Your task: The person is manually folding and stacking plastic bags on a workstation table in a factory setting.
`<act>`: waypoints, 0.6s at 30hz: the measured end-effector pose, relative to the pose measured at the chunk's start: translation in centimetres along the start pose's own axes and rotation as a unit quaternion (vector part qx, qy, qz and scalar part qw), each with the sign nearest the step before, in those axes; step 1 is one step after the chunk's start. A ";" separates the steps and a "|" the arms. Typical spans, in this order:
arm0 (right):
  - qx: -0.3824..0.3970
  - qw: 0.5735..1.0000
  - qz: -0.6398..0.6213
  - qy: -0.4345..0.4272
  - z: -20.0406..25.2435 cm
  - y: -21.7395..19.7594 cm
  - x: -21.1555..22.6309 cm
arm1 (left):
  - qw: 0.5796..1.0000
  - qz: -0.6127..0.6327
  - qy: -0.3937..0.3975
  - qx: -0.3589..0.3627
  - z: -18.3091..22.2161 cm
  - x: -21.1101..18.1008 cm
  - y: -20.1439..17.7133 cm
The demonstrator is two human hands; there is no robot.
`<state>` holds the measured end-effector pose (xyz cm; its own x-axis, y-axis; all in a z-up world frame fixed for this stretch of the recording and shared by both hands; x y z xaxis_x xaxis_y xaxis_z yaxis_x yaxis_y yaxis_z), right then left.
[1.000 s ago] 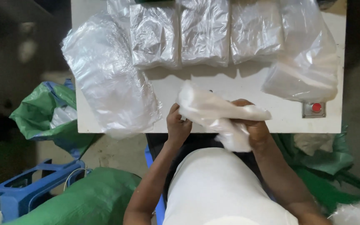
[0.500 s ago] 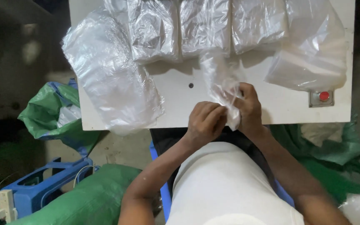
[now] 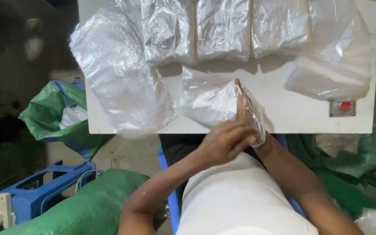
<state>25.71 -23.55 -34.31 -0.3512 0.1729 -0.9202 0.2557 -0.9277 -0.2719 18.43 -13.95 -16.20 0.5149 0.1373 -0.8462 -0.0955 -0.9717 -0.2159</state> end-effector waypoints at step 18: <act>0.345 -0.103 0.906 -0.222 4.3 -4.8 -16.6 | 0.901 -0.407 -0.013 -0.149 1.5 11.6 -4.5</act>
<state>26.45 -23.37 -16.54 -0.3494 -0.0049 0.9370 0.1900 0.9788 0.0760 23.55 -7.67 -25.78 0.2907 0.8287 -0.4784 0.5393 -0.5549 -0.6335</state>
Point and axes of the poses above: each hand's wrist, its own z-axis away from the middle knuckle, its own y-axis out of the palm, x = y × z, the point moved 2 cm from there along -z, towards the middle knuckle, and after that the axes turned 10 degrees about -x, right-handed, at the moved point
